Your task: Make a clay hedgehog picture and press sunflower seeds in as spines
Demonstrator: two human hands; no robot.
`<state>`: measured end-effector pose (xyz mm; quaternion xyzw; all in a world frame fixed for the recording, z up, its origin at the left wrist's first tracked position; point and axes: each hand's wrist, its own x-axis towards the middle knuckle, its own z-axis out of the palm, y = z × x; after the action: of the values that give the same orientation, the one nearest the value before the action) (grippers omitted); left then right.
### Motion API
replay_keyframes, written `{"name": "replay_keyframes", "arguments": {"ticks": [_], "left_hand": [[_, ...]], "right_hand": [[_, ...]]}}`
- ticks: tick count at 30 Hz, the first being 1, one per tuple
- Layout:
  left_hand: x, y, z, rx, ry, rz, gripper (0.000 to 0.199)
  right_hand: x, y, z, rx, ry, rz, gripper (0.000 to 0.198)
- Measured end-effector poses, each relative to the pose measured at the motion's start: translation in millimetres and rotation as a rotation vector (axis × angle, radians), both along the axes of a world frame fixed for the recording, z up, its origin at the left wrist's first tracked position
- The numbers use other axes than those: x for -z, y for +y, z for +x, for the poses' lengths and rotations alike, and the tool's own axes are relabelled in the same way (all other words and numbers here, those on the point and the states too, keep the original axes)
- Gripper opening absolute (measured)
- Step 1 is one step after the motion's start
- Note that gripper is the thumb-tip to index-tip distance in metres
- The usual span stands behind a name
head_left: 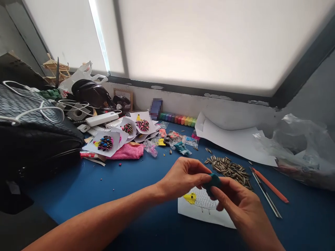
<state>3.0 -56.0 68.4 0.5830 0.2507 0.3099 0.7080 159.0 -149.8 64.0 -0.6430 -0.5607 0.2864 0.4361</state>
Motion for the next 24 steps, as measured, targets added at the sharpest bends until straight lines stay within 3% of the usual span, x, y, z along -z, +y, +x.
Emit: {"name": "replay_keyframes", "arguments": {"ticks": [6,11,17,24], "left_hand": [[2.4,1,0,0.063,0.036,-0.041,0.025],[8.7,8,-3,0.179,0.005,-0.037,0.026],[6.9,8,-3,0.126,-0.031,-0.049,0.034],[4.2,5,-5,0.161,-0.05,-0.071,0.037]], "right_hand": [[-1,-4,1,0.076,-0.029,0.036,0.038],[-8,-5,2,0.057,-0.041,0.031,0.036],[-9,1,6,0.092,0.021,0.011,0.044],[-9,-1,8,0.106,0.037,-0.023,0.042]]}}
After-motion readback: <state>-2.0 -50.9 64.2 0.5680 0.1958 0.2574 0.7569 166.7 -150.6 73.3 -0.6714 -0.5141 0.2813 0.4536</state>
